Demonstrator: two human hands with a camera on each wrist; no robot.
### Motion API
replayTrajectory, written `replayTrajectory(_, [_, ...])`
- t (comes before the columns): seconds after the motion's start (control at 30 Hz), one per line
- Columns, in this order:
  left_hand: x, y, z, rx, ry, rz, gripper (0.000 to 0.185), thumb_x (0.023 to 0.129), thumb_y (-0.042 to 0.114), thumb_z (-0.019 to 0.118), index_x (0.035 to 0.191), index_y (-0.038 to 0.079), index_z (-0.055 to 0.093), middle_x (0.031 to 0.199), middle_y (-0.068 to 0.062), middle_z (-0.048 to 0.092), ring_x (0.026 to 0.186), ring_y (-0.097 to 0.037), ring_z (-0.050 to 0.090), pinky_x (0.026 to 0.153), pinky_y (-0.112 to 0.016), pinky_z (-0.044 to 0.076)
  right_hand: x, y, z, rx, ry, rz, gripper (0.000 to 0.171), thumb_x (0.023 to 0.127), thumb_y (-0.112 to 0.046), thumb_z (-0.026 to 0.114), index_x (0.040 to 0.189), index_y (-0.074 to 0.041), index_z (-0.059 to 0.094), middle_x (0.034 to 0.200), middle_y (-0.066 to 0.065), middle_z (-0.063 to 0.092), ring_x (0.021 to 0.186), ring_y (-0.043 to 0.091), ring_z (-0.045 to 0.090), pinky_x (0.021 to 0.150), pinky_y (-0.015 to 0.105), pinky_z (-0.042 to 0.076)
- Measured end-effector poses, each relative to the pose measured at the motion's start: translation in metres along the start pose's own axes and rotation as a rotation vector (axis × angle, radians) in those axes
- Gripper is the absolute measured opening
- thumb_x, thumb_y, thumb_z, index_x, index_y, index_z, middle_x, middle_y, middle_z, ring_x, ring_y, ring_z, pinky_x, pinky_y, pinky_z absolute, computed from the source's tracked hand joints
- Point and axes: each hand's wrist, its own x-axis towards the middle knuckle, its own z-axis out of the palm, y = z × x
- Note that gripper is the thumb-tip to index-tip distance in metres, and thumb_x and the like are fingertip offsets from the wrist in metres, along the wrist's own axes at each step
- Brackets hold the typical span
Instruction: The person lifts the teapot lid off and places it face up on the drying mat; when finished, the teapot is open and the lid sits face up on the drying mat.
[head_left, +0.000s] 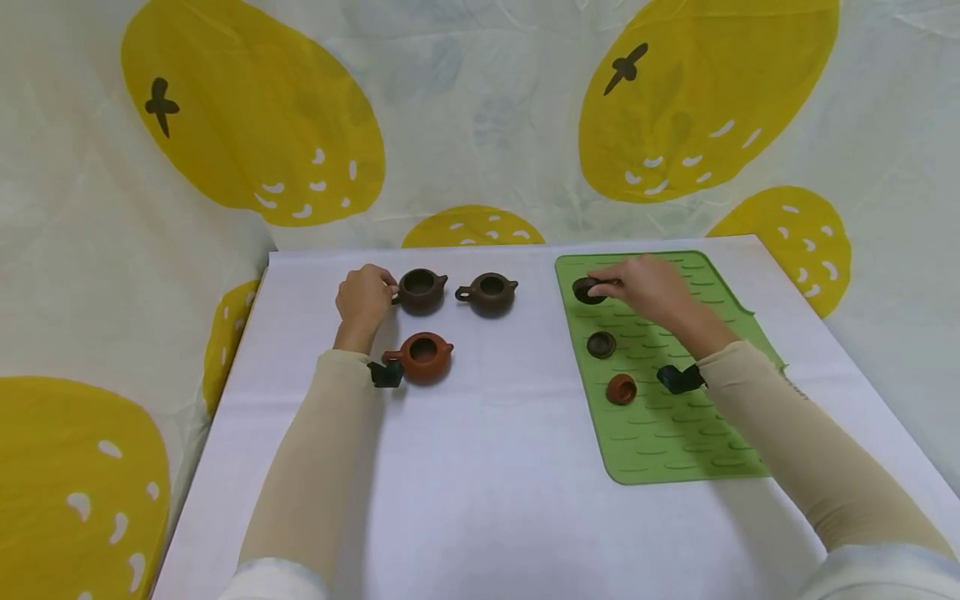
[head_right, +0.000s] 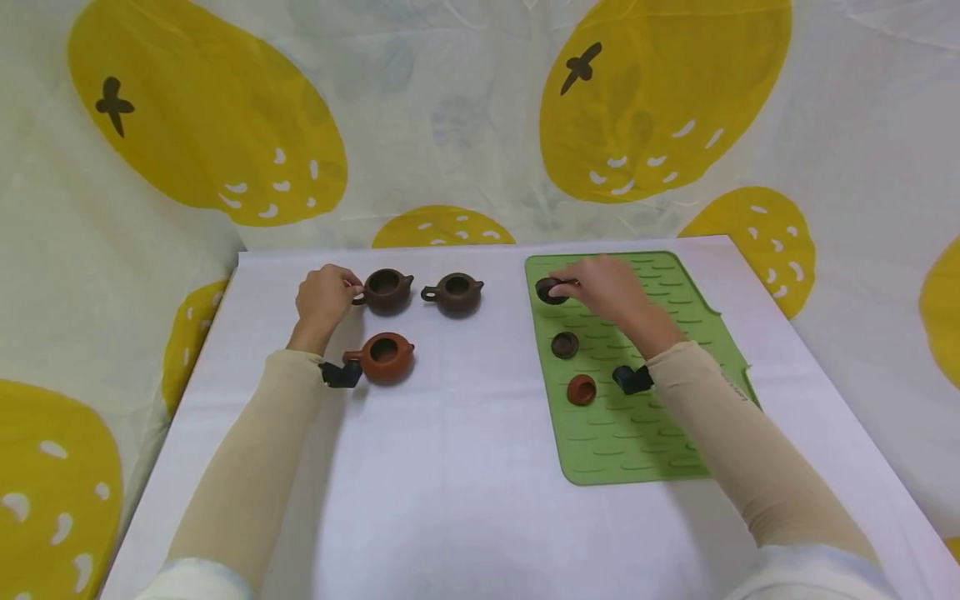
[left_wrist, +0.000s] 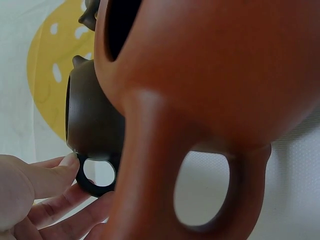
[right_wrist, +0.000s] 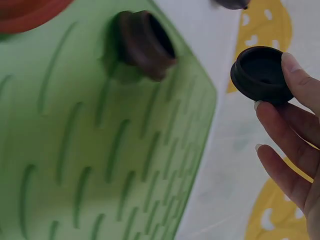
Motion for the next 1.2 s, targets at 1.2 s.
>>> replayTrajectory(1.2, [0.001, 0.001, 0.0, 0.005, 0.001, -0.028, 0.017, 0.098, 0.022, 0.068, 0.105, 0.012, 0.08, 0.113, -0.013, 0.077, 0.099, -0.038, 0.069, 0.08, -0.05, 0.055, 0.018, 0.019, 0.033, 0.045, -0.129, 0.041, 0.027, 0.097, -0.029, 0.07, 0.12, -0.018, 0.077, 0.115, 0.012, 0.078, 0.062, 0.019, 0.06, 0.057, 0.033, 0.042])
